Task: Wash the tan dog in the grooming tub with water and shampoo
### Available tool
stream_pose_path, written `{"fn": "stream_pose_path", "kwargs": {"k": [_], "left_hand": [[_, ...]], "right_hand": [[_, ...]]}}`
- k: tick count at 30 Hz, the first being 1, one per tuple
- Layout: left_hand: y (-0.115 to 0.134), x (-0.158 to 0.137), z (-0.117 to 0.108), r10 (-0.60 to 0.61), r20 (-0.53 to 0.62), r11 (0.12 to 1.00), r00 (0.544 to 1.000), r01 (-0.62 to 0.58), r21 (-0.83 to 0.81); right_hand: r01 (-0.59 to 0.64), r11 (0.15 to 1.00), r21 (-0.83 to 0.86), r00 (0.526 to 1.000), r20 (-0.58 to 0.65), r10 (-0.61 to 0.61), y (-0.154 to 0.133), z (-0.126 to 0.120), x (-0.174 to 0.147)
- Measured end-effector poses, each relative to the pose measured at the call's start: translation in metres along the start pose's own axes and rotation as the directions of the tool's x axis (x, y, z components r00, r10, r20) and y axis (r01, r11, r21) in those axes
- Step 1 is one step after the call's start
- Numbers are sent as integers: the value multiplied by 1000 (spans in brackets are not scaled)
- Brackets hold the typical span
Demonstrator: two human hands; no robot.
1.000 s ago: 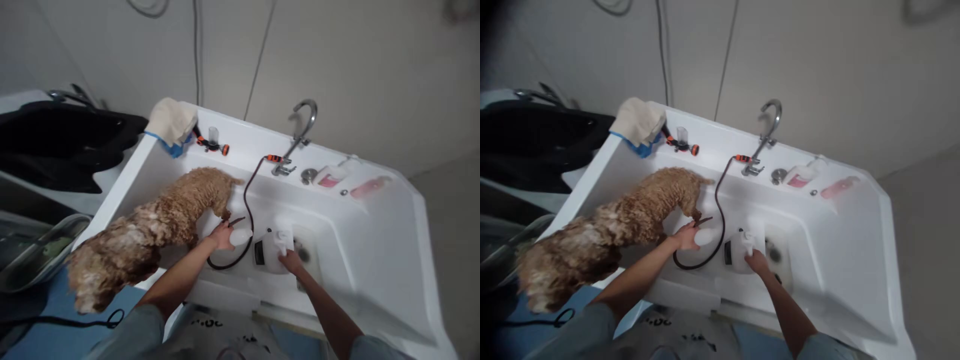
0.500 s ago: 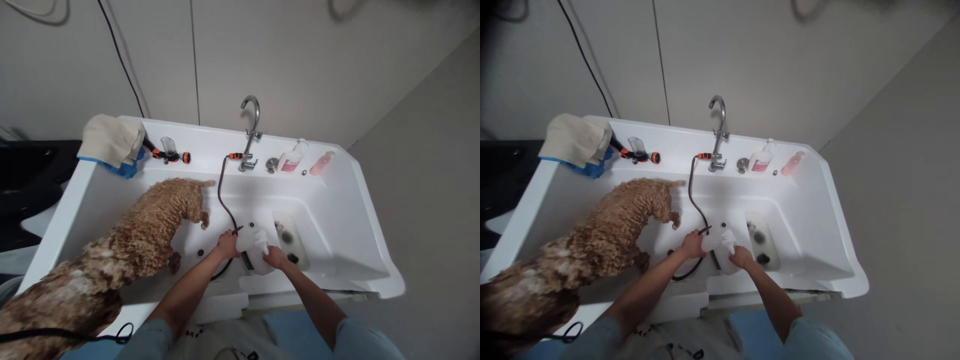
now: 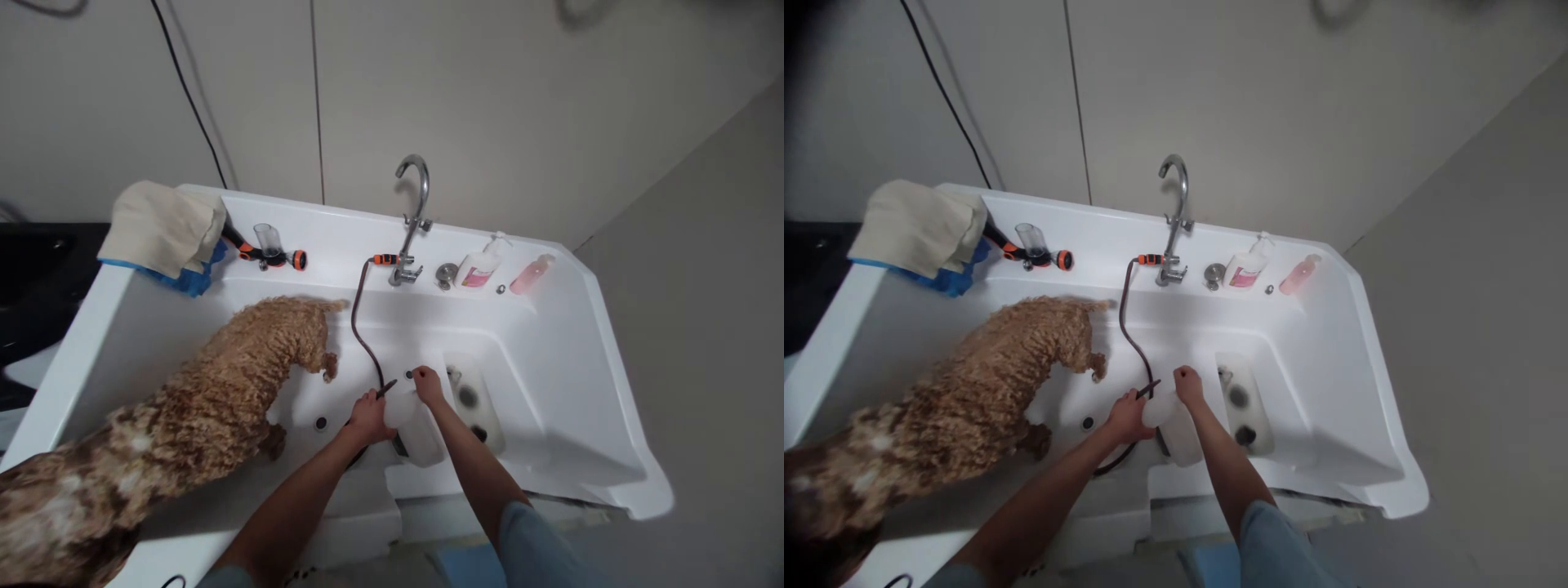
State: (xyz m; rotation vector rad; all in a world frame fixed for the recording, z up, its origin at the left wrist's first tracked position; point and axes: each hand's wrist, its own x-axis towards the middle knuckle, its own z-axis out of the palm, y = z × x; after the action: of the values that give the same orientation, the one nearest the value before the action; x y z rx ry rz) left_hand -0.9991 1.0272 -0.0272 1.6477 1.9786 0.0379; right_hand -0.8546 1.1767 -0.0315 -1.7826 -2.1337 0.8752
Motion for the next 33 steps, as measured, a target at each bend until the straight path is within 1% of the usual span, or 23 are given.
{"fn": "stream_pose_path", "kwargs": {"k": [2,5,9,12,15,19,23,28,30,33], "left_hand": [[-2,3,3,-14,-8,1000,1000,14,-7],[-7,5,5,-35,-7,999,999,34,-28],[-19,-5,3,3,-41,998,999,-6,-59],[-32,-9,2,9,-70,998,998,-13,-60],[-42,-5,6,-34,-52,999,998,32,-37],[-45,1,11,-67,-30,998,997,67,5],[-38,-7,7,-32,-25,999,999,32,-4],[-31,-17,-1,37,-88,997,995,-43,-67],[-30,-15,-2,47,-81,996,996,-53,-74],[-33,-9,-1,32,-31,997,999,-34,-74]], "right_hand": [[-9,999,37,1000,-11,10,-4,9,4],[5,991,130,1000,6,-6,-6,12,3],[11,955,298,997,75,-35,-14,18,-6],[-9,930,368,996,82,-23,-21,30,-12],[-18,930,367,999,52,-1,-26,40,-13],[-14,939,344,1000,5,12,-29,43,-17],[-15,925,379,1000,-4,18,-29,38,-24],[-58,898,436,998,24,52,-30,30,-18],[-59,910,411,998,33,50,-30,29,-13],[-32,942,334,999,15,29,-29,31,-11]]}}
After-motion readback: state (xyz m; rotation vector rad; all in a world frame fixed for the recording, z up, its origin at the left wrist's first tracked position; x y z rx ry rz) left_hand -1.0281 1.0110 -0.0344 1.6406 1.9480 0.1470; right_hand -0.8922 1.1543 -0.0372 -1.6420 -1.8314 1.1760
